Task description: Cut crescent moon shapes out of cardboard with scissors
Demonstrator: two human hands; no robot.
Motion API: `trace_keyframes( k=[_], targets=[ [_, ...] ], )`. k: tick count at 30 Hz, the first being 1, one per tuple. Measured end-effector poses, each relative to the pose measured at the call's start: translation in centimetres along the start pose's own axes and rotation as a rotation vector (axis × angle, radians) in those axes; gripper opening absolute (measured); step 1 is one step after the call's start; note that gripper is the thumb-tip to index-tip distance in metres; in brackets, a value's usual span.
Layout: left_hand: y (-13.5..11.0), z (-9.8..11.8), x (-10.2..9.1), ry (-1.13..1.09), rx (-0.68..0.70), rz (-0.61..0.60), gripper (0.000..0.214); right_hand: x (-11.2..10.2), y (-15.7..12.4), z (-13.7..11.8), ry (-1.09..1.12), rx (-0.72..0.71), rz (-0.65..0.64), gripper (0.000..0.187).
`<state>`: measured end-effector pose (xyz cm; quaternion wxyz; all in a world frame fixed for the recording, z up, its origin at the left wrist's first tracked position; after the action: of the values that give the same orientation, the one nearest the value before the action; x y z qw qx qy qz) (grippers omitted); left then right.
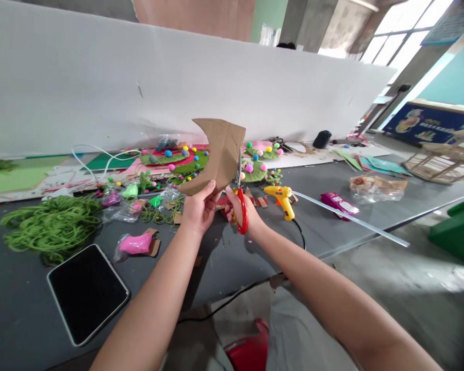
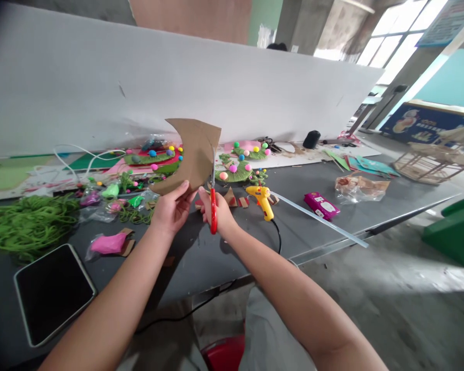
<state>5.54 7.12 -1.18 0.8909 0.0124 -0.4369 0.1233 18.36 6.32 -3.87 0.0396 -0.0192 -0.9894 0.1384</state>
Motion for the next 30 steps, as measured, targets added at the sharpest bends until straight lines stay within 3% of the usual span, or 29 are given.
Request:
trace_keyframes(
  k=[13,30],
  targets=[
    [-0.3,-1.6,0.1,-0.013,-0.030,-0.014,0.014,-0.3,-0.2,0.2,-0.008,0.058,0.034,0.050],
    [0.0,-0.1,-0.4,-0.016,0.070,0.065,0.016,0.2,0.0,0.6,-0.041,0.018,-0.058,0.056]
  ],
)
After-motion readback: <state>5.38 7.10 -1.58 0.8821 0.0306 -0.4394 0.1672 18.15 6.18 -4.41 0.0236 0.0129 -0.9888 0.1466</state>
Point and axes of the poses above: each hand's wrist, its own y-axis towards the middle knuckle, its own x-axis out of the palm, z = x × y, the point moved 9 cm from there along y, towards the middle knuckle, and after that the axes turned 10 degrees about x, right-handed, at the moved point
